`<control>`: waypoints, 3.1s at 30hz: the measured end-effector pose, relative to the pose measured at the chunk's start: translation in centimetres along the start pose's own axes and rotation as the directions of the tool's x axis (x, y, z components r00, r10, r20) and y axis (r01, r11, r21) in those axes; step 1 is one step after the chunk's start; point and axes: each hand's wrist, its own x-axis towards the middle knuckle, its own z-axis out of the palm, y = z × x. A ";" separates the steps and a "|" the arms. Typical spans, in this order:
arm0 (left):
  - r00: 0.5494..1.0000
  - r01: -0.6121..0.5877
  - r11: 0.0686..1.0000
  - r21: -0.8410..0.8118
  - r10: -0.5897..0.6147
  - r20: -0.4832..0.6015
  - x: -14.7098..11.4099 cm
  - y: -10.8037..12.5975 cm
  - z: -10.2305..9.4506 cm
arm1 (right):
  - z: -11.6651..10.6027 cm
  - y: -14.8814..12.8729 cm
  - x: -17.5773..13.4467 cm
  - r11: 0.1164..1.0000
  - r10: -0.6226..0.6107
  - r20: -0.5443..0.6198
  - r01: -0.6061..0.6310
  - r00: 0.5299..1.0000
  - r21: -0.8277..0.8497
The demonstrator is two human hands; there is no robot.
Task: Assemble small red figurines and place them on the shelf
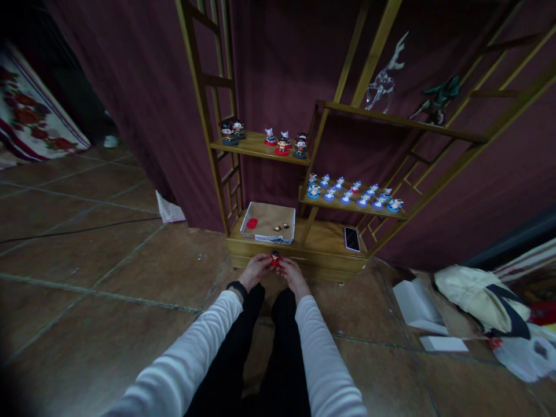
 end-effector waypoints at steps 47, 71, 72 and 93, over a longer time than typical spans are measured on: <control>0.995 -0.033 0.998 0.056 0.028 0.093 -0.6 -0.1 -0.1 | 0.8 -0.2 -0.5 0.991 -0.133 0.073 0.134 0.988 -0.013; 0.984 0.074 0.997 -0.005 -0.072 0.164 -0.7 0.7 -0.5 | -0.1 -0.1 -0.1 0.995 -0.104 0.102 0.104 0.989 0.001; 0.982 0.078 0.997 -0.002 -0.076 0.174 -0.8 0.8 -0.5 | -0.1 -0.1 -0.2 0.995 -0.102 0.094 0.102 0.990 -0.002; 0.980 0.109 0.993 0.035 -0.114 0.164 -1.3 1.4 0.0 | -0.2 0.1 0.3 0.998 -0.046 0.074 0.043 0.996 0.040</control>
